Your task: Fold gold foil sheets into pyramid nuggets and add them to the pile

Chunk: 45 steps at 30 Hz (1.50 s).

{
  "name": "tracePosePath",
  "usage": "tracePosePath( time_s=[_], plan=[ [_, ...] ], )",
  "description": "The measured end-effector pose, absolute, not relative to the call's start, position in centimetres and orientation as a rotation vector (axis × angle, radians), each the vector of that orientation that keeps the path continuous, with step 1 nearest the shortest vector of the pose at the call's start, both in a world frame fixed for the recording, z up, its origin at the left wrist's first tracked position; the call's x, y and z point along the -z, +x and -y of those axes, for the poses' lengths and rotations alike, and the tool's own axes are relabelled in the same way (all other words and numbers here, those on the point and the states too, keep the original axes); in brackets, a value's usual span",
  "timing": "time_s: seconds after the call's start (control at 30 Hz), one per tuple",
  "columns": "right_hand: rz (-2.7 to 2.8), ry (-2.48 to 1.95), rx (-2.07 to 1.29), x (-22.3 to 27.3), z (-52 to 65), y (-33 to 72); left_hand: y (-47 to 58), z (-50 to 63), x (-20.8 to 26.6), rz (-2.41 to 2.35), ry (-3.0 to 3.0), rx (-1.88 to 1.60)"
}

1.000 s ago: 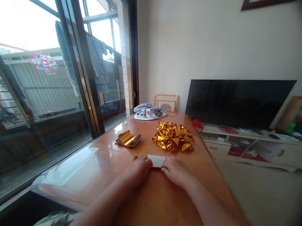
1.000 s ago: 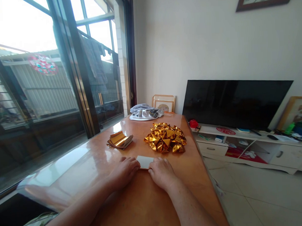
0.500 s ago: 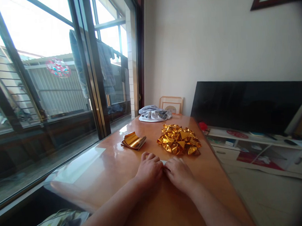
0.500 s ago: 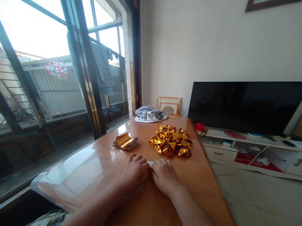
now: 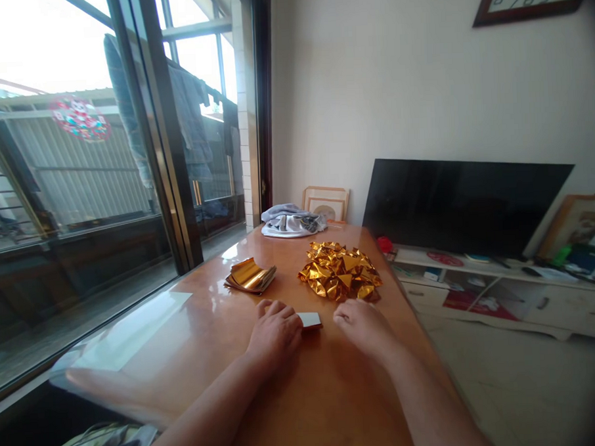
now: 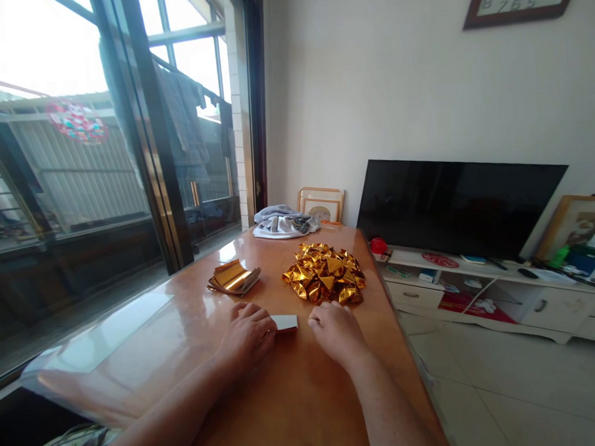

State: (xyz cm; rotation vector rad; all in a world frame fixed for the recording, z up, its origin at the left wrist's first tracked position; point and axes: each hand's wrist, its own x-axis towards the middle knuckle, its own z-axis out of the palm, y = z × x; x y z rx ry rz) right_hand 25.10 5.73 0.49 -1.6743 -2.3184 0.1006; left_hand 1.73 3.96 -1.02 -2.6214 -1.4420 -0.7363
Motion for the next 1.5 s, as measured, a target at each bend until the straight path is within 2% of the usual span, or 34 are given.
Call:
tracePosePath(
  time_s=[0.1, 0.2, 0.47, 0.67, 0.87, 1.2, 1.5],
  plan=[
    [2.398, -1.423, -0.119, -0.1, -5.0, 23.2, 2.0, -4.0, 1.4, 1.409, -2.620, 0.743],
    [2.478, -1.360, -0.078, 0.3, -4.5, 21.8, 2.3, -4.0, 1.5, 1.369, -2.641, 0.734],
    [2.501, -1.447, -0.155, -0.4, -5.1, 23.4, 0.7, -4.6, 0.8, 1.495, -2.593, 0.755],
    [2.381, -1.609, -0.131, -0.1, -5.6, 24.0, -0.6, -5.2, 1.0, 1.766, -2.404, 0.852],
    [2.293, -1.662, -0.011, 0.4, -4.8, 21.9, 1.2, -5.2, 2.4, 1.950, -2.604, 1.095],
    [2.301, -1.429, -0.125, 1.0, -3.2, 19.1, 2.2, -6.3, 4.5, 2.222, -2.761, 1.925],
    [1.933, -1.369, -0.122, 0.5, -4.9, 21.7, 1.8, -5.8, 2.8, 2.341, -2.890, 2.007]
  ],
)
